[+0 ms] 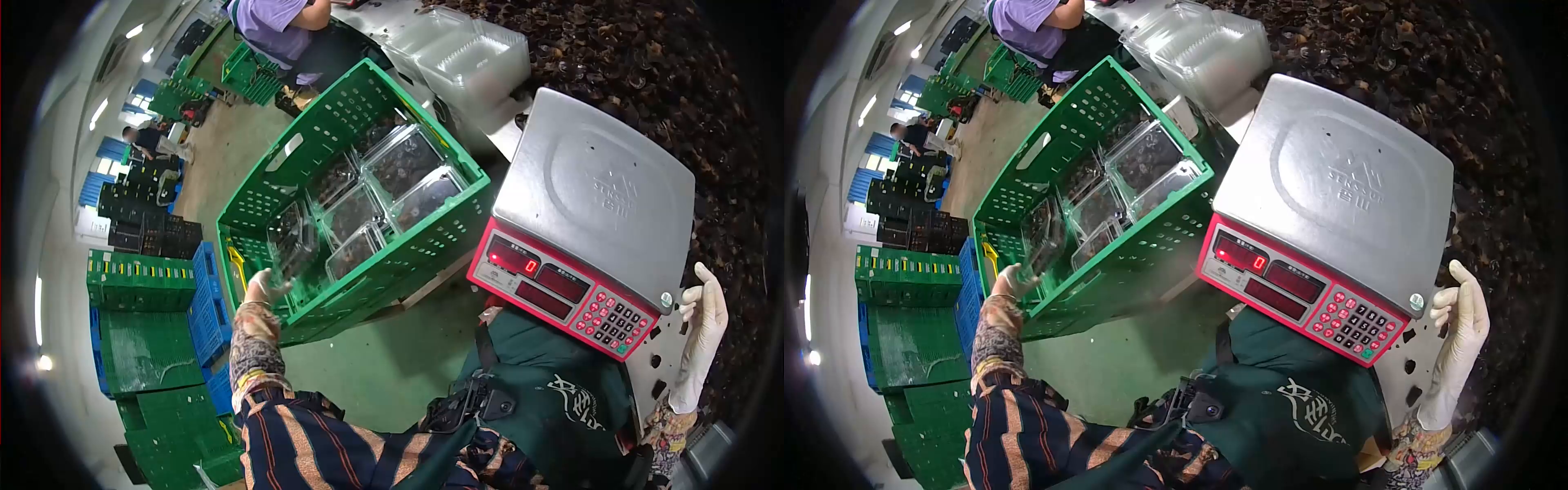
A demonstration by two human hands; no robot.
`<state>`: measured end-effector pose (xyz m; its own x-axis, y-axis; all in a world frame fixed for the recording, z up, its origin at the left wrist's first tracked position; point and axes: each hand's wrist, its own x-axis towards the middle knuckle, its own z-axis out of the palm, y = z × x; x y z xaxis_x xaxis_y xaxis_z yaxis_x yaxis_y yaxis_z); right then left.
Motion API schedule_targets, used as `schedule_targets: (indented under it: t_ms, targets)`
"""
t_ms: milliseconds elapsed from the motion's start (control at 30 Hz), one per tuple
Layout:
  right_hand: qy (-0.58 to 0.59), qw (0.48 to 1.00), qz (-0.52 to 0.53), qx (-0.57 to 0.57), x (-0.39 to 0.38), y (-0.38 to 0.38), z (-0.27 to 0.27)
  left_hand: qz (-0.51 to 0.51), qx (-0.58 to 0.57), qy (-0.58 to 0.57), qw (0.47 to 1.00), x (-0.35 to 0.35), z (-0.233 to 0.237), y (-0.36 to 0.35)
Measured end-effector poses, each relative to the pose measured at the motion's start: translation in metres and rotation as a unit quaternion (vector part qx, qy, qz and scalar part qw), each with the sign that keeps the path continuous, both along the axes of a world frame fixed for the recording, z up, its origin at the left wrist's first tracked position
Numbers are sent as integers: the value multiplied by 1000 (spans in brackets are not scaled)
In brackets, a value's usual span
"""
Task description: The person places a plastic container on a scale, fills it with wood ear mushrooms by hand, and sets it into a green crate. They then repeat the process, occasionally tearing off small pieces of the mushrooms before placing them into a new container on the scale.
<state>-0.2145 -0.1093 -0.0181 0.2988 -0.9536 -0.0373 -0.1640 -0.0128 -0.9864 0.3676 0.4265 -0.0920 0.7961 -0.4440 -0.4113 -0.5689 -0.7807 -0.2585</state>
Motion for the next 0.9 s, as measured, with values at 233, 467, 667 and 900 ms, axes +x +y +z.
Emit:
schedule_targets:
  t_ms: [233,467,667,900]
  targets:
    - [56,998,0,-36,0,10,-2,75,-152,251,953,31,-114,10]
    - [73,997,-3,-6,1,7,-8,526,-193,254,789,24,-83,-51]
    - [83,996,16,-12,2,14,-3,225,-72,163,958,-42,-43,-152]
    - [90,996,8,-23,-9,15,-10,411,-347,375,755,-10,-106,-96]
